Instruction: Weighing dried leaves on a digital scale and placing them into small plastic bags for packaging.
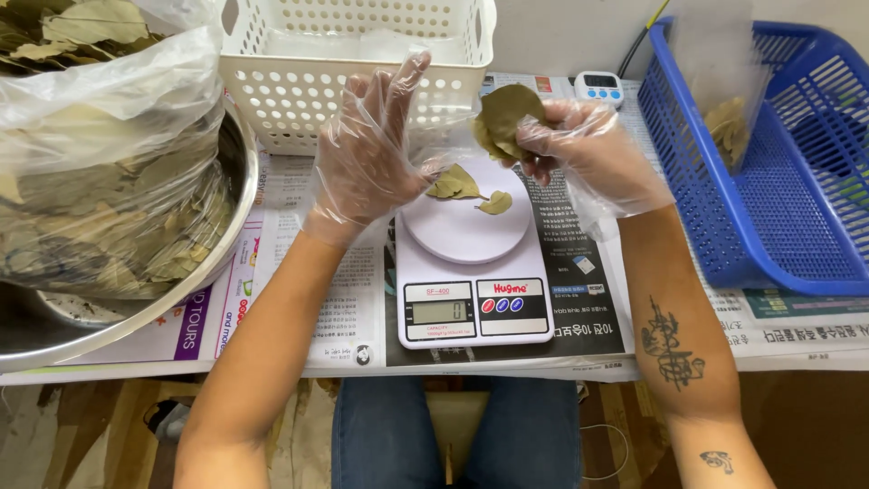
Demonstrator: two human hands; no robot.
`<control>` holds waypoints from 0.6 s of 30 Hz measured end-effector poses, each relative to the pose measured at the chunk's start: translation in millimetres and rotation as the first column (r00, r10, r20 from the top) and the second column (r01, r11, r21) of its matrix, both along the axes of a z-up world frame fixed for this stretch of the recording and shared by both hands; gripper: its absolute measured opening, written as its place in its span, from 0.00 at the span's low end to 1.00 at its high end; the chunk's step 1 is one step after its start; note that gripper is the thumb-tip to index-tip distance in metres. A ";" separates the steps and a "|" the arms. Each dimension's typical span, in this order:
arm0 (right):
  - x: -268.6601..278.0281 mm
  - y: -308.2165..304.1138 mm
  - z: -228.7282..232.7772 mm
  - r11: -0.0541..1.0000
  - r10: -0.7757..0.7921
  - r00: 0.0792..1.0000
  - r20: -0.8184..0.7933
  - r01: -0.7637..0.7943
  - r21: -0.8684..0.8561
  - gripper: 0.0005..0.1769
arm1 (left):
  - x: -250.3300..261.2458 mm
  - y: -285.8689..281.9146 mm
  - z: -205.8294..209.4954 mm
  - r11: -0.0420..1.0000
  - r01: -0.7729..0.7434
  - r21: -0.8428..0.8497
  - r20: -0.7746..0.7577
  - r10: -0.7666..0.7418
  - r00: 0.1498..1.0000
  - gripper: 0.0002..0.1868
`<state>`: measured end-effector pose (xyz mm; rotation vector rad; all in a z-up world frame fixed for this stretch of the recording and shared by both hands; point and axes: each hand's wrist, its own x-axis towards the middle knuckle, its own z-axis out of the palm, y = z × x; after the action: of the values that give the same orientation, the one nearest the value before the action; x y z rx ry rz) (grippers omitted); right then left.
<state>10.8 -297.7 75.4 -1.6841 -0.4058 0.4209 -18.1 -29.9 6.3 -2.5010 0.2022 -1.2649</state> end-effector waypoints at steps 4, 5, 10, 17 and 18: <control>-0.4 0.6 -5.6 0.996 0.051 0.999 0.004 -0.051 -0.077 0.10 | 9.6 2.7 -26.7 0.999 0.026 -0.039 0.044 -0.025 0.999 0.53; -1.3 1.9 -7.0 0.987 0.075 0.997 0.022 -0.071 -0.143 0.08 | 16.0 4.6 -42.5 0.988 -0.146 0.056 0.141 0.137 0.981 0.52; -5.5 17.0 -9.7 0.955 0.035 0.994 0.103 -0.002 -0.297 0.15 | 19.3 -1.7 -41.5 0.969 0.232 -0.089 -0.012 -0.234 0.972 0.59; -4.7 16.5 -13.1 0.990 -0.057 0.881 0.469 0.109 -0.085 0.10 | 8.6 -12.4 -45.4 0.998 0.012 0.065 0.108 -0.019 0.994 0.55; -1.3 16.5 -14.0 0.991 -0.058 0.881 0.470 0.110 -0.083 0.10 | 4.9 -14.6 -34.7 0.998 0.013 0.067 0.109 -0.020 0.994 0.55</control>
<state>9.5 -281.2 61.5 -1.8987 -0.6689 -0.0393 -13.2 -44.5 -28.4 -2.3713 0.2353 -1.3743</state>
